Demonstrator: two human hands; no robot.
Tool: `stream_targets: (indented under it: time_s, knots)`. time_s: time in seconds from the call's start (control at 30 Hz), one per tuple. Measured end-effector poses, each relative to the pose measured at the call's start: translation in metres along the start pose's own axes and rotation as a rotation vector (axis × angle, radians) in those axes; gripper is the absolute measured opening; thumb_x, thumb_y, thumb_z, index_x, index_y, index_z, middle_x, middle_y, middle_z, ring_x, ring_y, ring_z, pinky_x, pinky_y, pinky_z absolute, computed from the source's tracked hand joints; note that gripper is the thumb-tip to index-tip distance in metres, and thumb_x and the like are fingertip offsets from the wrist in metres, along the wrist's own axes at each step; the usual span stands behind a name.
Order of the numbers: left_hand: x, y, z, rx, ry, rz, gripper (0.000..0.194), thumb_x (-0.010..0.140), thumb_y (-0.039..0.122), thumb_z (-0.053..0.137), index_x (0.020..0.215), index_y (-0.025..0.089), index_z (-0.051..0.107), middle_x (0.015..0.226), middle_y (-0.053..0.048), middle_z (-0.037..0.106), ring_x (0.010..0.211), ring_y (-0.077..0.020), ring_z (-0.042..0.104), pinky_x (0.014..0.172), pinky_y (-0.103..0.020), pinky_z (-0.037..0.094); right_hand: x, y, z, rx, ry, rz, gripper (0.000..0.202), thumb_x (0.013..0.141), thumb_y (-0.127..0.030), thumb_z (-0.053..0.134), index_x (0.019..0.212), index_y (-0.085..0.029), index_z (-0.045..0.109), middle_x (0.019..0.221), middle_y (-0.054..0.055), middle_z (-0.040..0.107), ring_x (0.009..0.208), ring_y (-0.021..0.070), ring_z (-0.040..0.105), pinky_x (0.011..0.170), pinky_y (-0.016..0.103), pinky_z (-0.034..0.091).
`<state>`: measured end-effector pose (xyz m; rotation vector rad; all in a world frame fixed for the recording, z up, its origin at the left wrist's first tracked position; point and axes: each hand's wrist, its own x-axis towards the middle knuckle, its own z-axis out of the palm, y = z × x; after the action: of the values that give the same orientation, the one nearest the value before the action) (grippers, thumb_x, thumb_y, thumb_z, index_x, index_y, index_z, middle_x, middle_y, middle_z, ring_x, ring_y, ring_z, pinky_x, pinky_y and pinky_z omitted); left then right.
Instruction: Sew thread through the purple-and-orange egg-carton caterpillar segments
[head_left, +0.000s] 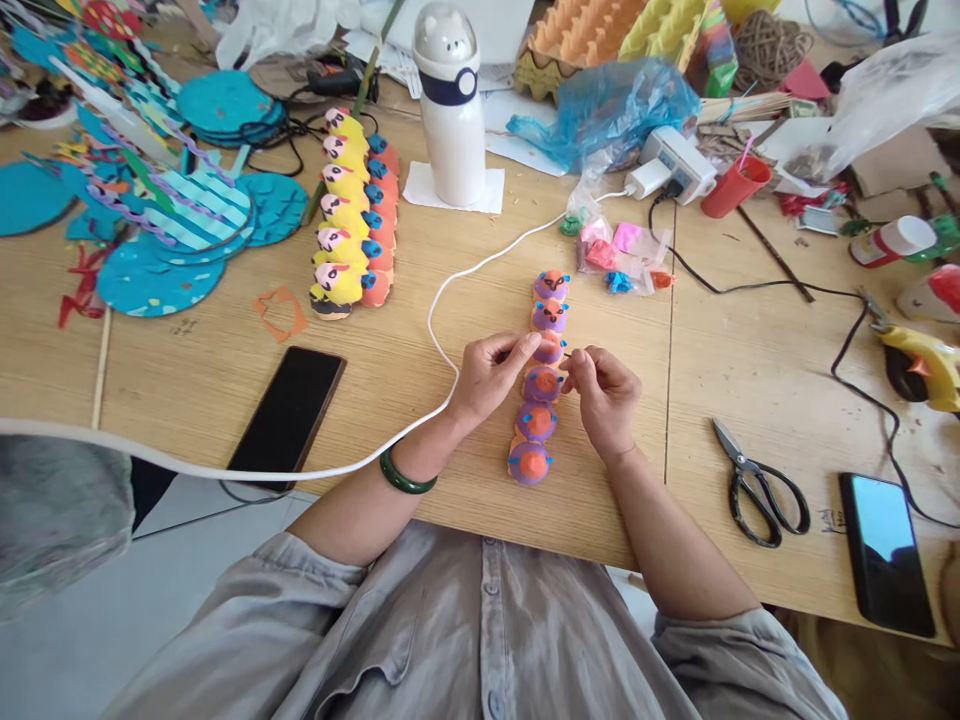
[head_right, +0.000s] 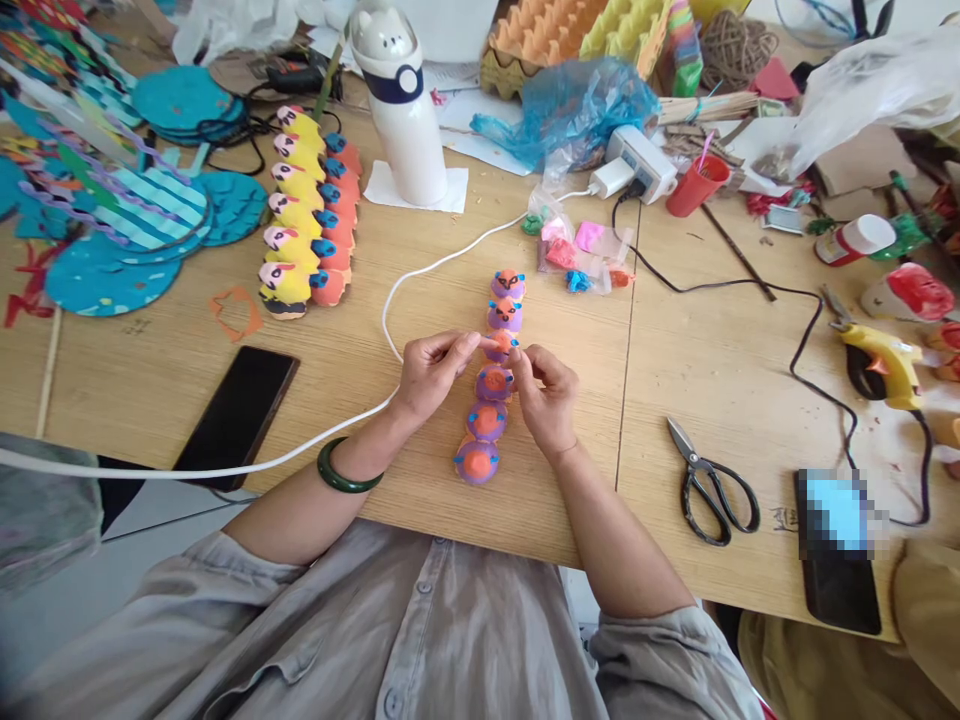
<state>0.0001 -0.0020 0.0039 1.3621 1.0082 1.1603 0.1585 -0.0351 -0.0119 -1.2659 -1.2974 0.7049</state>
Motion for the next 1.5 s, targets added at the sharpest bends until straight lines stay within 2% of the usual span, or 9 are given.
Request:
stream_targets:
  time_s: [0.17,0.33,0.43,0.57,0.97,1.07,1.2,1.3,1.5]
  knots:
    - [0.0,-0.001,0.0,0.012,0.0,-0.003,0.052,0.091,0.065,0.063,0.088,0.017,0.084,0.067,-0.003,0.07,0.07,-0.0148,0.066,0.066,-0.026,0.048,0.0,0.001,0.0,-0.003,0.0,-0.017,0.037,0.097,-0.049,0.063,0.073,-0.021,0.068,0.063,-0.004,0.061,0.052,0.0087,0.052,0.052,0.026,0.041]
    - [0.0,-0.002,0.0,-0.009,-0.023,0.021,0.049,0.093,0.061,0.064,0.093,0.016,0.084,0.083,-0.008,0.079,0.082,-0.0173,0.073,0.074,-0.026,0.054,0.0,0.002,0.0,-0.008,0.014,-0.015,0.036,0.096,-0.051,0.065,0.076,-0.021,0.069,0.063,-0.004,0.06,0.051,0.0079,0.048,0.052,0.026,0.038]
    - [0.0,-0.005,0.0,-0.032,-0.04,0.044,0.041,0.094,0.054,0.066,0.098,0.016,0.083,0.096,-0.009,0.082,0.093,-0.0193,0.076,0.083,-0.028,0.057,0.0,0.001,0.0,-0.019,-0.016,0.01,0.043,0.097,-0.053,0.061,0.07,-0.02,0.067,0.055,-0.005,0.053,0.049,0.0079,0.044,0.05,0.026,0.036]
    - [0.0,-0.009,0.001,-0.039,-0.081,0.098,0.027,0.092,0.04,0.071,0.104,0.018,0.083,0.107,-0.01,0.082,0.102,-0.0204,0.076,0.092,-0.03,0.058,0.001,-0.002,0.002,0.01,-0.039,0.001,0.041,0.096,-0.055,0.062,0.074,-0.02,0.067,0.057,-0.005,0.053,0.05,0.008,0.045,0.051,0.025,0.036]
    - [0.001,-0.015,0.002,-0.028,-0.096,0.149,0.02,0.089,0.035,0.075,0.098,0.019,0.083,0.1,-0.007,0.083,0.093,-0.0185,0.077,0.085,-0.028,0.059,-0.002,-0.006,0.006,0.068,-0.068,0.053,0.05,0.096,-0.058,0.06,0.063,-0.02,0.056,0.056,-0.005,0.05,0.051,0.0081,0.045,0.05,0.025,0.037]
    - [0.001,-0.017,0.002,-0.023,-0.084,0.155,0.018,0.089,0.033,0.075,0.095,0.019,0.083,0.097,-0.006,0.083,0.091,-0.0175,0.076,0.083,-0.027,0.058,-0.002,-0.005,0.005,0.055,-0.088,0.045,0.05,0.097,-0.06,0.056,0.066,-0.02,0.059,0.058,-0.004,0.05,0.052,0.0087,0.046,0.051,0.026,0.037]
    - [0.001,-0.014,0.001,-0.009,-0.081,0.132,0.017,0.091,0.032,0.073,0.096,0.019,0.083,0.1,-0.006,0.083,0.094,-0.0175,0.076,0.086,-0.027,0.058,-0.002,0.0,0.002,0.044,-0.045,0.043,0.052,0.101,-0.057,0.051,0.066,-0.02,0.059,0.059,-0.004,0.05,0.053,0.0086,0.045,0.051,0.026,0.037]
    - [0.0,-0.012,0.001,-0.024,-0.063,0.12,0.016,0.09,0.031,0.074,0.097,0.019,0.083,0.102,-0.007,0.083,0.096,-0.0176,0.077,0.087,-0.027,0.058,-0.001,0.002,0.001,0.051,0.009,0.042,0.044,0.103,-0.052,0.05,0.077,-0.021,0.067,0.062,-0.004,0.053,0.053,0.0087,0.048,0.052,0.025,0.041]
    - [0.001,-0.012,0.002,-0.06,-0.045,0.088,0.018,0.091,0.032,0.073,0.099,0.018,0.082,0.103,-0.008,0.082,0.097,-0.0181,0.077,0.09,-0.028,0.059,-0.001,0.001,0.002,0.056,0.068,0.026,0.036,0.099,-0.051,0.058,0.081,-0.022,0.068,0.07,-0.003,0.059,0.054,0.0081,0.055,0.053,0.024,0.047]
